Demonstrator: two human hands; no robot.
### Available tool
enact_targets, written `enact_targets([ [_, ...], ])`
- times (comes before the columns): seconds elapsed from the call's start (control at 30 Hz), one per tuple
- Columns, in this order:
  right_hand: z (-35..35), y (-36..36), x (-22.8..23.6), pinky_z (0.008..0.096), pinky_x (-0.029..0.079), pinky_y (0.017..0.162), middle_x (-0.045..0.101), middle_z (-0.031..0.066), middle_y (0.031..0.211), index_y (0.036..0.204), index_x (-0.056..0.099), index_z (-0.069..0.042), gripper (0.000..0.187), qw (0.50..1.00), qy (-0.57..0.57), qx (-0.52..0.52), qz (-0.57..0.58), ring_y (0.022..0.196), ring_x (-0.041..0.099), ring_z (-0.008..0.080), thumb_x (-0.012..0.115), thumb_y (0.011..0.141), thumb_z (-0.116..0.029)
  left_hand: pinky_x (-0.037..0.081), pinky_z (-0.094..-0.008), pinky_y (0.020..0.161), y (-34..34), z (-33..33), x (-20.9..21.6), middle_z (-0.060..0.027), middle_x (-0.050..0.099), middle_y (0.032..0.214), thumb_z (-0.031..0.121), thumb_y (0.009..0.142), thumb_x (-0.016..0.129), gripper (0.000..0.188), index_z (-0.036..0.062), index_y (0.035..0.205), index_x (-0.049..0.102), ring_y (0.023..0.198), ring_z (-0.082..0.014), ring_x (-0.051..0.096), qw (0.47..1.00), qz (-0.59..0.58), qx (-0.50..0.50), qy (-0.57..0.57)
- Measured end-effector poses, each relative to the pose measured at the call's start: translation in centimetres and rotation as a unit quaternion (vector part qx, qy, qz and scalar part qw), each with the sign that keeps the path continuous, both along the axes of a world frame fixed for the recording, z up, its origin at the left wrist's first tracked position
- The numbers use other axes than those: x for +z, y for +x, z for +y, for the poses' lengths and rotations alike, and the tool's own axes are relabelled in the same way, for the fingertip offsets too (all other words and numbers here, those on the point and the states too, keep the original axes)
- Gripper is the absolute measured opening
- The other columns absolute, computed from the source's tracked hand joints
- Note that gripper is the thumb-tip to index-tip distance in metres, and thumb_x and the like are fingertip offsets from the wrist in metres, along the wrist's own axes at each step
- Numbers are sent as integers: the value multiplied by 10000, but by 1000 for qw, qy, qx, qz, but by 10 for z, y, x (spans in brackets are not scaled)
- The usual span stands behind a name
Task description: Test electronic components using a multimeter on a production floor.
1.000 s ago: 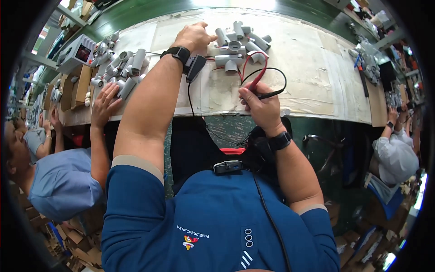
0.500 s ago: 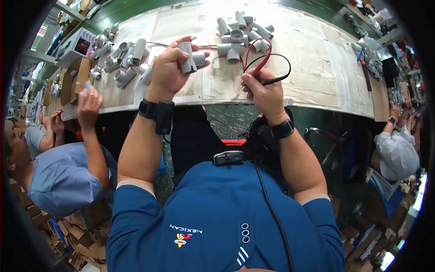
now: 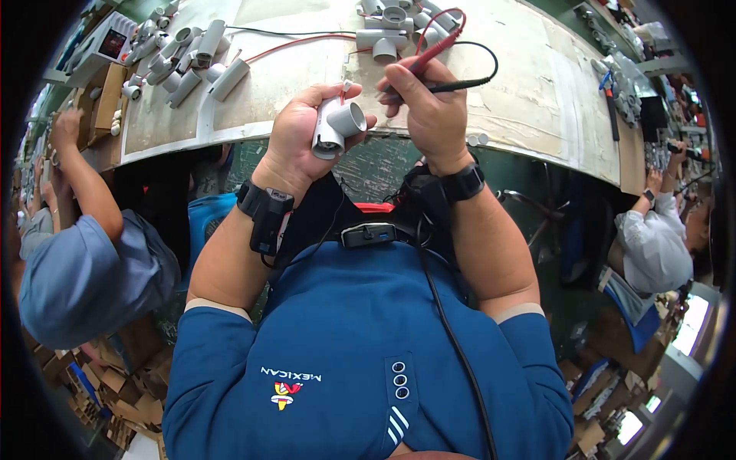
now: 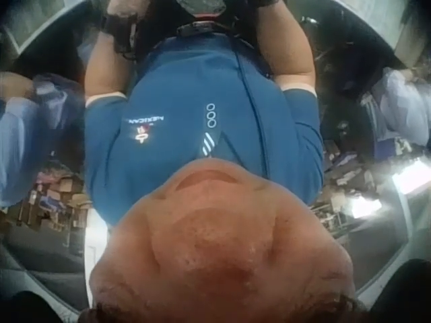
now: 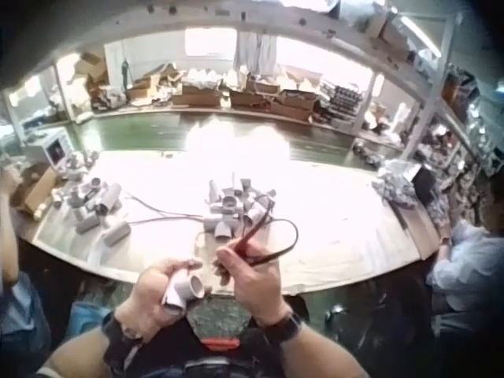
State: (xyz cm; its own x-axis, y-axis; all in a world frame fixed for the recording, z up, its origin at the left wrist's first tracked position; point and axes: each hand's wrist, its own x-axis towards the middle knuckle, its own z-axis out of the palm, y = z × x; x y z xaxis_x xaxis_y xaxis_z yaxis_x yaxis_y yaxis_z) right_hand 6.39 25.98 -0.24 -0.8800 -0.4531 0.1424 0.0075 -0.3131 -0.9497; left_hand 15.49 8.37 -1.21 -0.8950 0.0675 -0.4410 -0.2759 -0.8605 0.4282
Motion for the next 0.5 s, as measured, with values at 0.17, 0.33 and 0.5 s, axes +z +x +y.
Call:
enact_targets([
  [0.17,-15,4,1,250,534,592,730,95,840,1047,672,15,149,998,-5,9,66,694,674,134,718,986,-113,650,-404,645,1,13,-2,-156,709,1049,267,1045,520,291,18,1165,609,837,-338,755,999,27,-15,21],
  [0.33,-19,4,-4,244,534,602,729,89,843,1054,676,16,154,995,4,-9,96,695,670,124,733,974,-103,643,-401,631,2,16,-1,-161,709,1020,259,1042,525,278,18,1152,609,820,-341,757,999,27,-18,27],
  [0.5,-20,6,-4,235,526,608,726,82,841,1047,684,10,146,995,11,-15,97,695,661,111,738,969,-100,640,-404,620,5,17,1,-155,709,1011,257,1043,530,267,19,1139,605,818,-340,758,1000,-1,-9,1],
])
